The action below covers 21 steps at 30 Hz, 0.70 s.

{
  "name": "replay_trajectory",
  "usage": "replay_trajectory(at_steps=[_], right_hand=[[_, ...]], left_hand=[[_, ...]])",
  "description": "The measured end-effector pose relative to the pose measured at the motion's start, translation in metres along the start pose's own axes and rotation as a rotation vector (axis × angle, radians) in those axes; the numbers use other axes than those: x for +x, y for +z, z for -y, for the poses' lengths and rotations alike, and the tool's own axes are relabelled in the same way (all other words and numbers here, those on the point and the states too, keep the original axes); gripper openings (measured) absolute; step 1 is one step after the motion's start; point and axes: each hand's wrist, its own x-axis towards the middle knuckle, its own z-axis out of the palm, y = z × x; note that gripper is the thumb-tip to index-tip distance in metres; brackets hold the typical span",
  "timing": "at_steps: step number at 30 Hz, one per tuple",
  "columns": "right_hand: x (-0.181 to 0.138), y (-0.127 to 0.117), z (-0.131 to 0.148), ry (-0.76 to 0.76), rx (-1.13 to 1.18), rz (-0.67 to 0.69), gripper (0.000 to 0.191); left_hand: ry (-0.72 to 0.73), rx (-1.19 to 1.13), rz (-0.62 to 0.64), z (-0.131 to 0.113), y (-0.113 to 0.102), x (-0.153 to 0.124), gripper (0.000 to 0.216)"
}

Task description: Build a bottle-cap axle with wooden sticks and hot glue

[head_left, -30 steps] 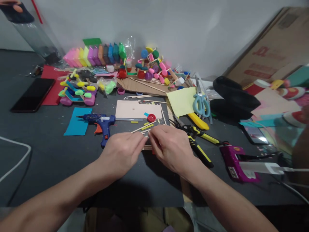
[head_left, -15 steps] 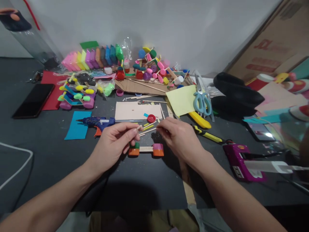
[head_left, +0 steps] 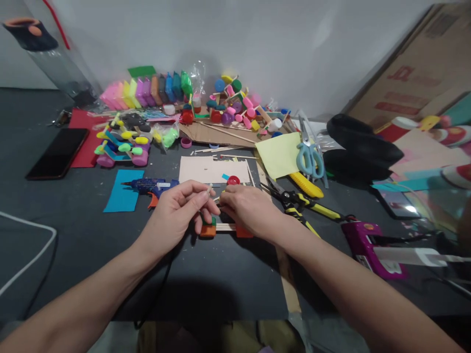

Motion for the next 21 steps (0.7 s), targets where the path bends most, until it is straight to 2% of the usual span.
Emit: replay_trajectory(at_steps=[3,8,11,14,17,21], right_hand=[[0.0,-0.005,-0.003,-0.041,0.009,0.013,0.015],[-0.015,-0.033,-0.002,-0.06,0.051,-0.065,0.006],[-0.022,-0.046,0.005,-0.091,0.058,-0.117,0.007],[-0.025,-0.048,0.009,-0.118,0.076,-0.146,0.007],[-0.025,-0.044,0.009,-0.099,0.204,-0.194,0.005],[-0.025,-0.035,0.007,-0.02,0.527,-0.243,0.004]], left_hand=[[-0.009,0.002,-0.006,0.001,-0.003,0.0,0.017],[-0.003,0.143,-0.056,0.002,-0.004,-0.001,0.019],[-0.033,0.218,-0.025,0.001,0.0,-0.003,0.02],[-0.097,0.231,0.022,0.0,0.003,-0.003,0.022],[-0.152,0.191,0.086,0.0,0.004,-0.003,0.025],[-0.18,0.049,0.135,0.001,0.004,-0.002,0.024]])
